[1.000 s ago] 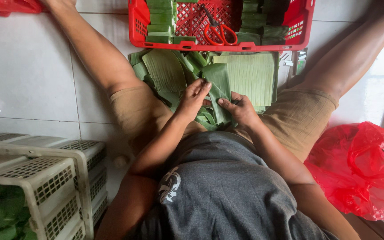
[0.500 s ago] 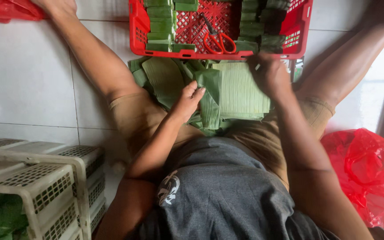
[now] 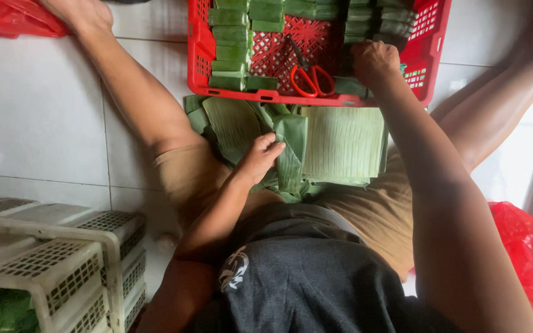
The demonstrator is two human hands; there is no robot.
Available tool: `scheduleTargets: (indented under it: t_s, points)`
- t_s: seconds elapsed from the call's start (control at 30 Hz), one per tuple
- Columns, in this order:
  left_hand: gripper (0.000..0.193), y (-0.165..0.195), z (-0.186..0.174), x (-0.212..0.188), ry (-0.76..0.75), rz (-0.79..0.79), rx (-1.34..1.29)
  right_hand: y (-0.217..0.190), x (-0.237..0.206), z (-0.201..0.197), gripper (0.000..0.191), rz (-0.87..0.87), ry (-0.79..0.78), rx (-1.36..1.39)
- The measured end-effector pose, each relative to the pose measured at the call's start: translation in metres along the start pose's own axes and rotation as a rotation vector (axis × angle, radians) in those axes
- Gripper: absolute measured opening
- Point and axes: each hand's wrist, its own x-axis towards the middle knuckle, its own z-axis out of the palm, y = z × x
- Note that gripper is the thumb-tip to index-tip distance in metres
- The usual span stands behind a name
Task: The person sits on the floor folding and rolling banana leaf pieces by hand, tearing or creasing the leaf into rolled segments, and placing the finished rolled pieces into a red plastic basket. They repeatedly take new leaf pieces from the pile beside them and continue the same folding cycle.
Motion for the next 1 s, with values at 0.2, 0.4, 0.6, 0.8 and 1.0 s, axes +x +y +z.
scheduleTargets:
  t_s: [0.2,0.4,0.6,0.8,1.0]
  points:
    - [0.012,0.002,0.005,0.0,0.037,-0.004,0.046,0.0,0.004,-0.005,0.027,-0.027,-0.118,-0.047]
    - [0.014,0.0,0.005,0.0,0.01,0.105,0.062,0.006,-0.01,-0.006,0.034,-0.066,0.036,0.046]
    - [0.011,-0.002,0.006,-0.002,-0.018,0.099,-0.022,0.026,-0.016,-0.015,0.041,-0.072,0.129,0.169]
    - [0.021,0.003,0.016,-0.005,-0.073,0.085,-0.272,0.035,-0.074,-0.041,0.043,-0.247,0.322,0.747]
    - [0.028,0.004,0.028,0.003,-0.088,-0.013,-0.45,-0.043,-0.186,-0.053,0.039,-0.535,0.127,0.9]
